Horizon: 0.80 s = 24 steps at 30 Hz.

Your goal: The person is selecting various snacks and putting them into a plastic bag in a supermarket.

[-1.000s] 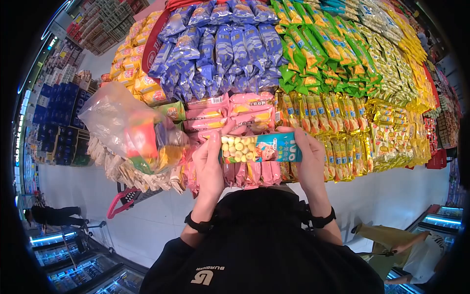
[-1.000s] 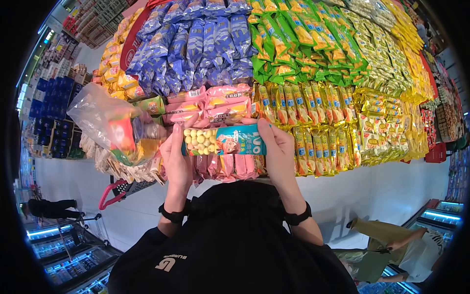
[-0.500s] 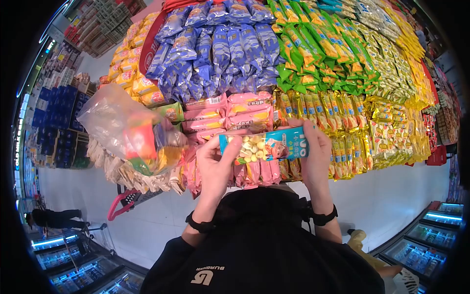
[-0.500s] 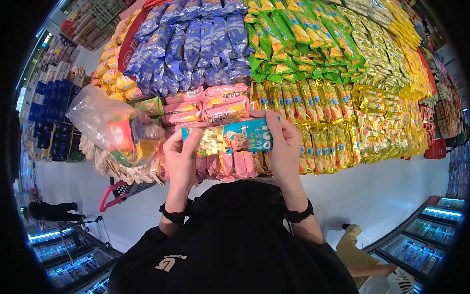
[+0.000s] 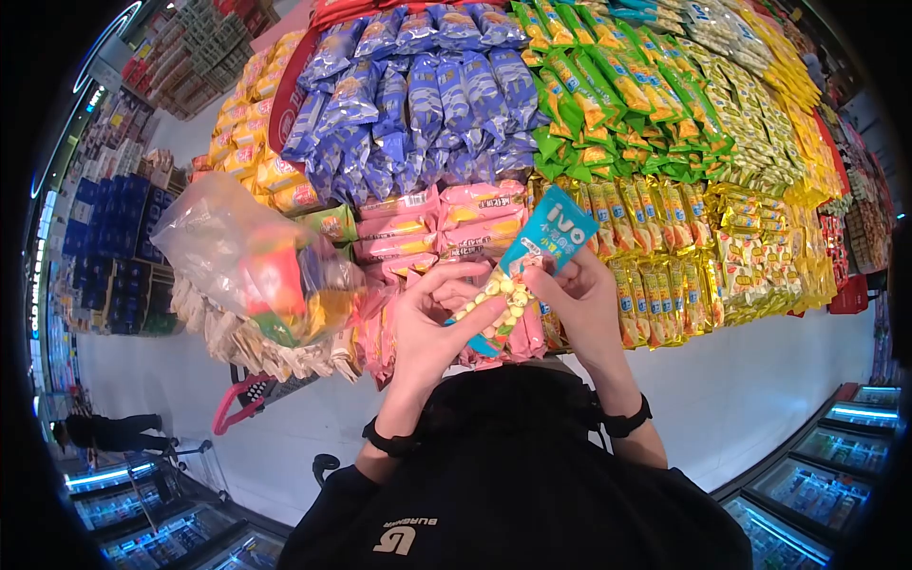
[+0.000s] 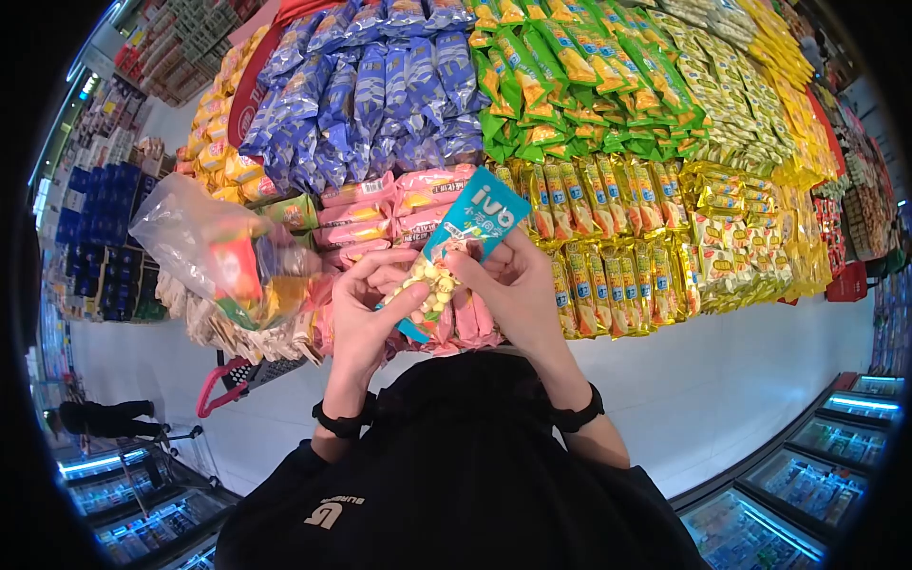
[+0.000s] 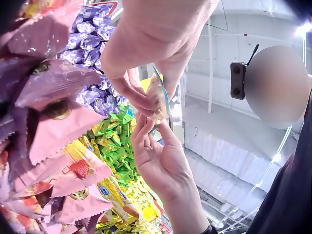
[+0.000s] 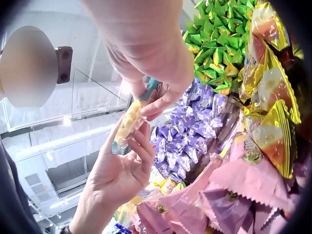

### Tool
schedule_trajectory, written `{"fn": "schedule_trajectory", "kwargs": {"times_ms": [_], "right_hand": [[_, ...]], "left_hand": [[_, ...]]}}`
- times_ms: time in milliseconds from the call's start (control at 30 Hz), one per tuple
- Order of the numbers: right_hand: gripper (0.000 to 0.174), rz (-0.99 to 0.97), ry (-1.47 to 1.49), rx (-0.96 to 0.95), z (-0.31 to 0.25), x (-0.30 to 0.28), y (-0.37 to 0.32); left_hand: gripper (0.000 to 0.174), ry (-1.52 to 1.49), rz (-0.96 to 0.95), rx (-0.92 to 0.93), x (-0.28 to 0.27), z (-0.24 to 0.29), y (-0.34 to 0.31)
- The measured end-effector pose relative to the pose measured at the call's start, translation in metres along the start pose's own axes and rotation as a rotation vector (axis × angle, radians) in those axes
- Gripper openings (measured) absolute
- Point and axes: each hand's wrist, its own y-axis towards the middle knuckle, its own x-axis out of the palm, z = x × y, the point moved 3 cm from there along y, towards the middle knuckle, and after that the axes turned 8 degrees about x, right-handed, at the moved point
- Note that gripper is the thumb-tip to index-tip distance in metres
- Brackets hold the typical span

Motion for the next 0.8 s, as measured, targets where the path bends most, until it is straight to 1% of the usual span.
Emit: {"fn": "schedule_trajectory", "kwargs": {"times_ms": [67, 100, 200, 300, 400, 500, 600, 700, 800], "right_hand": [[0.029, 0.007, 0.010, 0.030, -0.002, 0.002, 0.001], [0.029, 0.011, 0.016, 0.045, -0.002, 0.003, 0.002], [0.032, -0.020, 0.025, 0.011, -0.003, 0.008, 0.000], [0.035, -0.048, -0.176, -0.054, -0.002, 0.006, -0.003], [0.037, -0.067, -0.255, -0.033, 0.003, 0.000, -0.001], [0.036, -0.070, -0.221, -0.041, -0.002, 0.003, -0.003], [0.037, -0.063, -0.197, -0.042, 0.000, 0.003, -0.002], [0.040, -0.059, -0.121, -0.056, 0.005, 0.003, 0.000], [0.042, -0.039, -0.053, -0.056, 0.006, 0.006, 0.000]], "left_hand": [[0.034, -0.051, -0.031, -0.008, 0.005, -0.002, -0.001], [0.031, -0.066, -0.047, -0.058, 0.008, 0.000, -0.003], [0.025, -0.024, -0.092, -0.008, 0.008, -0.006, -0.002], [0.020, -0.007, -0.118, 0.024, 0.007, -0.013, -0.001], [0.017, -0.023, -0.125, 0.025, 0.008, -0.013, -0.002], [0.020, 0.000, -0.110, 0.032, 0.010, -0.009, -0.002], [0.026, -0.043, -0.111, 0.008, 0.011, -0.007, -0.002], [0.032, 0.020, -0.137, 0.031, 0.011, -0.004, -0.001], [0.034, 0.000, -0.103, 0.030, 0.010, -0.004, 0.000]]}}
